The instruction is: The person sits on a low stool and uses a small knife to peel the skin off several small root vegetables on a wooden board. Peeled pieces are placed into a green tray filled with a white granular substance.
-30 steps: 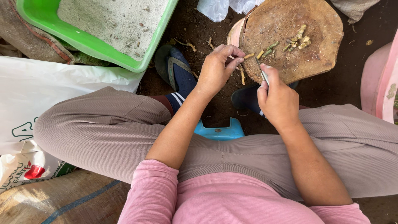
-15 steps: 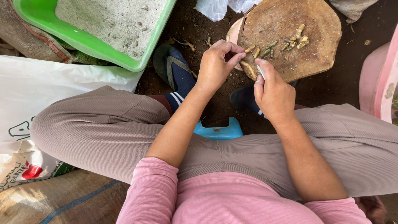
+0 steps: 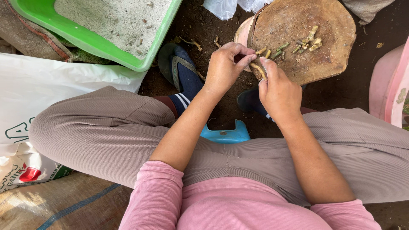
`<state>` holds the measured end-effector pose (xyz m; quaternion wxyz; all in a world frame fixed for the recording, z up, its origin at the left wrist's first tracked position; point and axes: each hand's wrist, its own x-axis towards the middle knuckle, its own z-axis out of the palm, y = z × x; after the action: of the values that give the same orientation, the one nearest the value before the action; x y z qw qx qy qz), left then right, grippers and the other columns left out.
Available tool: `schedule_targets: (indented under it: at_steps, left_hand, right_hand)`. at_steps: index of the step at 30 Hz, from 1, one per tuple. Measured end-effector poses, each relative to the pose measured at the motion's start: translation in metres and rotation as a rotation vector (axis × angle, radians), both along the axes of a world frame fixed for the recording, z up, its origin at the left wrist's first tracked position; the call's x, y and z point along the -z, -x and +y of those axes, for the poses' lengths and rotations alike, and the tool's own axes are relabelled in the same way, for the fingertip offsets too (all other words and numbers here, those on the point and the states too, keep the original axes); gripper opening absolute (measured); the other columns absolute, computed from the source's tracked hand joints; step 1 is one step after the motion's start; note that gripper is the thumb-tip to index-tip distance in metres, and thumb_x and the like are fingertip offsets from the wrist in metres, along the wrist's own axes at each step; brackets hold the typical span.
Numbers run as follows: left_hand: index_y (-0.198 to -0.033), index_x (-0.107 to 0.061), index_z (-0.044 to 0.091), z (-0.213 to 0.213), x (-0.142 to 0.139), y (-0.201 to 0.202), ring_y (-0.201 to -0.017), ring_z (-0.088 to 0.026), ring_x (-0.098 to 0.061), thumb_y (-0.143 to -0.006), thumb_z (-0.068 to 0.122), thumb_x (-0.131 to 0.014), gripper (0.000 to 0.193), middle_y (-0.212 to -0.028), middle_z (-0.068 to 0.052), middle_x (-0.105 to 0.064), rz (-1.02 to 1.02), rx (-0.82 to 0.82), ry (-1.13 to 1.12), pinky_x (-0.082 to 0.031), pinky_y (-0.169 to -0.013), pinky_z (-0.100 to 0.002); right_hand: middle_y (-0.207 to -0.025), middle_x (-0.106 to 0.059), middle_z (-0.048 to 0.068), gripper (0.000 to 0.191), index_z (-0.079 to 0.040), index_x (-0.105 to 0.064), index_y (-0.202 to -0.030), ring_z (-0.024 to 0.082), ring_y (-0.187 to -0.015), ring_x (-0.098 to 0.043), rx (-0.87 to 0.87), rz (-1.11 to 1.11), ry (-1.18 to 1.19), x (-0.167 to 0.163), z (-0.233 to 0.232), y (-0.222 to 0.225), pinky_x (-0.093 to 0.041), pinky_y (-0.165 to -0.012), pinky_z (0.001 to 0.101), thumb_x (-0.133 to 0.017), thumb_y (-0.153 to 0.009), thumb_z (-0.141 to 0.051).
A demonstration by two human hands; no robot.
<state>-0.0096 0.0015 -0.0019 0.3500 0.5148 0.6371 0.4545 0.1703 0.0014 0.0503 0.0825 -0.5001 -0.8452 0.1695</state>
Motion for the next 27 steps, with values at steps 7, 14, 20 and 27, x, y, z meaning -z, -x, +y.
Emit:
schedule_targets:
  at_steps: [7, 14, 20, 27]
  left_hand:
    - [-0.090, -0.072, 0.006, -0.002, -0.012, -0.005, -0.067, -0.016, -0.072, -0.087, 0.021, -0.082, 0.018, -0.082, -0.005, -0.072, -0.002, -0.030, 0.145, -0.058, -0.064, -0.029]
    - [-0.104, -0.069, 0.007, -0.017, -0.019, -0.015, -0.070, -0.019, -0.072, -0.089, 0.018, -0.076, 0.020, -0.084, -0.007, -0.073, 0.101, -0.034, 0.082, -0.058, -0.067, -0.032]
    - [-0.100, -0.065, 0.008, -0.008, -0.016, -0.014, -0.077, -0.018, -0.073, -0.087, 0.024, -0.081, 0.026, -0.085, -0.004, -0.073, 0.090, -0.049, 0.076, -0.059, -0.071, -0.033]
    - [-0.104, -0.069, 0.005, -0.010, -0.024, -0.016, -0.084, -0.019, -0.070, -0.085, 0.025, -0.082, 0.030, -0.094, -0.008, -0.070, 0.115, 0.003, 0.043, -0.058, -0.075, -0.034]
  right_hand:
    - [-0.111, -0.075, 0.015, 0.041, -0.013, -0.055, -0.140, 0.035, -0.085, -0.073, 0.025, 0.017, 0.017, -0.002, -0.008, -0.006, -0.057, -0.067, 0.0471, -0.063, -0.099, -0.011]
    - [-0.106, -0.074, 0.019, 0.036, -0.012, -0.054, -0.139, 0.039, -0.089, -0.072, 0.101, 0.196, 0.206, -0.010, -0.004, -0.021, -0.057, -0.078, 0.0491, -0.059, -0.103, -0.012]
    - [-0.101, -0.074, 0.020, 0.036, -0.012, -0.053, -0.139, 0.039, -0.089, -0.073, 0.155, 0.236, 0.252, -0.013, -0.005, -0.020, -0.057, -0.078, 0.0477, -0.058, -0.103, -0.012]
    - [-0.109, -0.074, 0.019, 0.038, -0.011, -0.052, -0.141, 0.038, -0.091, -0.073, 0.106, 0.218, 0.123, -0.012, -0.005, -0.020, -0.058, -0.079, 0.0471, -0.060, -0.104, -0.010]
